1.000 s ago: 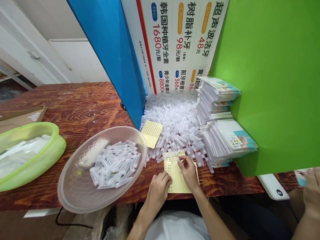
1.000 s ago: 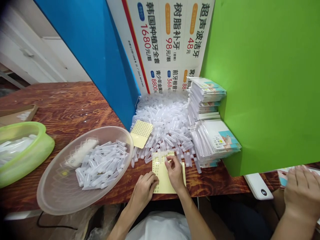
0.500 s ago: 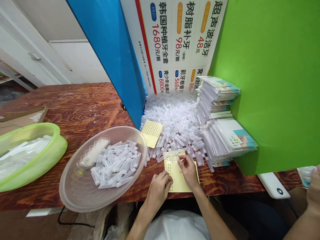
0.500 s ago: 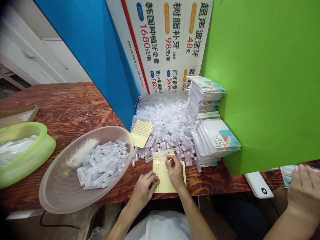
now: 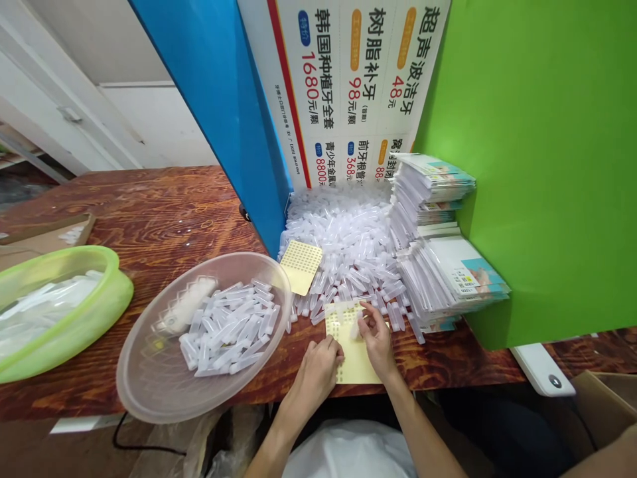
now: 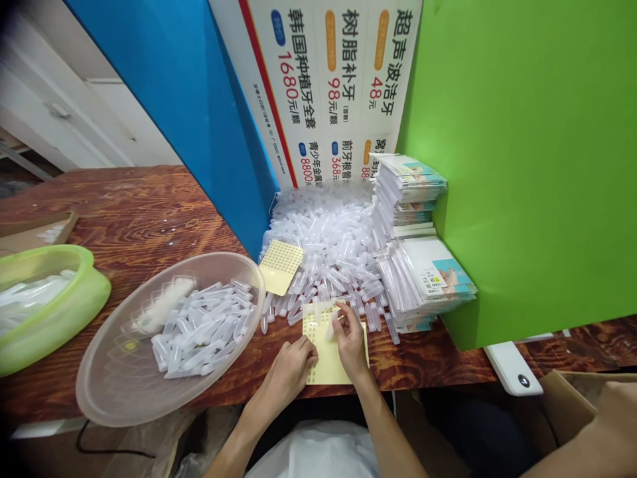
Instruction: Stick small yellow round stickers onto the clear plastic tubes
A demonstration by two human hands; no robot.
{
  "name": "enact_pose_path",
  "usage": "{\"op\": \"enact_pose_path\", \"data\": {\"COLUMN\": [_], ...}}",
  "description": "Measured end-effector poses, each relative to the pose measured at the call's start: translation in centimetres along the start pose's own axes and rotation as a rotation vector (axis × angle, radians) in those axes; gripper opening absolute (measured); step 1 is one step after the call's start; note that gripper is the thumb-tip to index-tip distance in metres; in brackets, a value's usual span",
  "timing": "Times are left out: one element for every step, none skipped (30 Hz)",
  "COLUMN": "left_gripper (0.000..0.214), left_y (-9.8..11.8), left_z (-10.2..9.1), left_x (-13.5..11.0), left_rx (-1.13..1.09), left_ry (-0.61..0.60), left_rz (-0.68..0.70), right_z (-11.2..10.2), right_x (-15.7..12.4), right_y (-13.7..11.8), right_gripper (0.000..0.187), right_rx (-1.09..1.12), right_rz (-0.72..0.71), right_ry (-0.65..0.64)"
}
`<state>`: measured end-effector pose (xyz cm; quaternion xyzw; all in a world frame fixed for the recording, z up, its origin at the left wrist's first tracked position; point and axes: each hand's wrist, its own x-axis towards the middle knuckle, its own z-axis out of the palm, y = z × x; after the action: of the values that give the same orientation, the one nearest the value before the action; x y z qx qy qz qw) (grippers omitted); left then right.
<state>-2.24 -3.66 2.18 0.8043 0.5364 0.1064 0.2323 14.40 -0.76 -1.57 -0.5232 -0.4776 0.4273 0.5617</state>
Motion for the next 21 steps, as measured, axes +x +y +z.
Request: {"op": "enact_pose_path", "data": {"left_gripper": [0.016,0.017,0.018,0.018,0.018,0.017,0.015,0.013,0.011,0.01,0.009,0.009,0.009,0.009,0.01,0.01,0.01,0.011,0.012,0.013,0.013], "left_y": [-0.05,-0.13,-0.24,-0.36,-0.48,-0.58,-0.66,-0.7,-0.69,-0.65,-0.58,-0.48,-0.37,-0.27,-0.18,-0.11,-0.06,-0.04,-0.04,-0.05,-0.08], "left_z": [-0.03,-0.07,-0.12,-0.18,-0.24,-0.29,-0.32,-0.32,-0.31,-0.29,-0.26,-0.24,-0.23,-0.21,-0.2,-0.17,-0.13,-0.08,-0.04,-0.02,-0.03], "left_x": [0.0,-0.03,-0.09,-0.15,-0.21,-0.27,-0.32,-0.36,-0.38,-0.39,-0.4,-0.38,-0.36,-0.33,-0.3,-0.27,-0.24,-0.23,-0.24,-0.27,-0.34], "left_rx": [-0.004,-0.018,-0.041,-0.072,-0.106,-0.138,-0.163,-0.178,-0.182,-0.177,-0.166,-0.154,-0.142,-0.132,-0.121,-0.111,-0.101,-0.094,-0.09,-0.093,-0.105], "left_ry": [-0.006,-0.004,0.005,0.018,0.03,0.038,0.04,0.036,0.027,0.016,0.008,0.003,0.001,0.001,0.005,0.01,0.015,0.02,0.025,0.03,0.034], "left_rz": [0.004,0.007,0.006,0.003,-0.003,-0.008,-0.014,-0.019,-0.022,-0.024,-0.029,-0.035,-0.041,-0.046,-0.052,-0.056,-0.055,-0.049,-0.04,-0.029,-0.017], "right_z": [-0.06,-0.11,-0.14,-0.15,-0.15,-0.14,-0.13,-0.11,-0.1,-0.09,-0.08,-0.08,-0.08,-0.09,-0.1,-0.1,-0.1,-0.1,-0.09,-0.08,-0.07], "right_x": [0.0,0.01,0.02,0.04,0.06,0.09,0.12,0.15,0.17,0.2,0.22,0.23,0.24,0.24,0.23,0.22,0.21,0.2,0.18,0.17,0.16], "right_y": [0.09,0.15,0.19,0.21,0.19,0.16,0.13,0.09,0.07,0.06,0.07,0.08,0.1,0.12,0.13,0.12,0.11,0.09,0.06,0.04,0.01], "right_gripper": [0.04,0.039,0.037,0.036,0.035,0.035,0.034,0.033,0.033,0.032,0.032,0.031,0.031,0.031,0.03,0.03,0.03,0.03,0.03,0.03,0.03], "right_rx": [-0.005,-0.01,-0.014,-0.017,-0.02,-0.023,-0.027,-0.032,-0.037,-0.041,-0.045,-0.048,-0.049,-0.05,-0.049,-0.047,-0.044,-0.04,-0.036,-0.033,-0.031], "right_rz": [0.006,0.009,0.01,0.007,0.002,-0.006,-0.013,-0.02,-0.024,-0.028,-0.03,-0.03,-0.03,-0.031,-0.031,-0.031,-0.031,-0.03,-0.029,-0.027,-0.024], "right_ry": [0.005,0.009,0.01,0.008,0.005,0.003,0.003,0.001,-0.003,-0.005,-0.009,-0.014,-0.019,-0.021,-0.023,-0.026,-0.031,-0.033,-0.033,-0.031,-0.027]}}
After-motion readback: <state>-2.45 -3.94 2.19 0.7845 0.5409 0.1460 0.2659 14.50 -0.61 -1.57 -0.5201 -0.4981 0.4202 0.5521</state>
